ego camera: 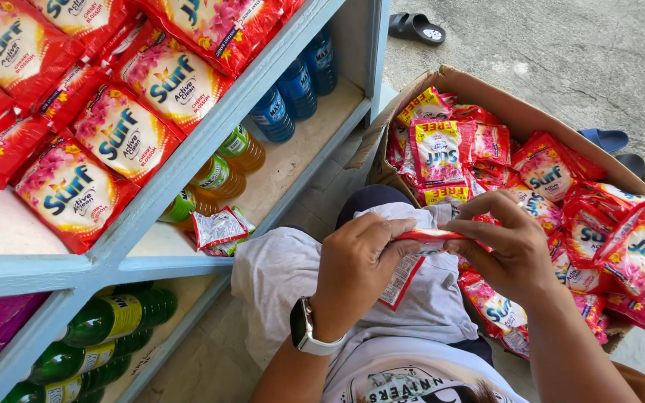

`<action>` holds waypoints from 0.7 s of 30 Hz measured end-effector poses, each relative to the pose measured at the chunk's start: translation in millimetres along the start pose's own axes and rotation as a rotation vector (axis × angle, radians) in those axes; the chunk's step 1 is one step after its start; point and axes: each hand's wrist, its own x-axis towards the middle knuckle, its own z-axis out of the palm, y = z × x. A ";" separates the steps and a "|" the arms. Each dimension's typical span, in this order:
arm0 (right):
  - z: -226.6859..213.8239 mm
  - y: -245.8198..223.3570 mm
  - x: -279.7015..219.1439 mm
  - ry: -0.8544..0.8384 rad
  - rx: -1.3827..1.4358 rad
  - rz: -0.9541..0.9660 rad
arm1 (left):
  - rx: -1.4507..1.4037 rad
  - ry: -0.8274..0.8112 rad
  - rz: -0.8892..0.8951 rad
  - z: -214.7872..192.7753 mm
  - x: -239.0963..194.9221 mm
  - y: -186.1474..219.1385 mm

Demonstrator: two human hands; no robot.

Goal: Stocking and organizing detergent sachets from a cardboard box onto store shelves.

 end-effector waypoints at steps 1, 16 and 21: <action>-0.2 -0.5 0.3 -0.004 0.006 0.007 | 0.001 -0.005 -0.008 -1.3 1.2 0.7; 28.0 25.3 -27.3 0.021 0.338 0.123 | -0.146 0.100 0.017 -7.4 8.7 6.3; 30.6 13.1 -21.3 0.156 0.319 0.047 | -0.058 0.083 0.085 -15.4 7.5 4.7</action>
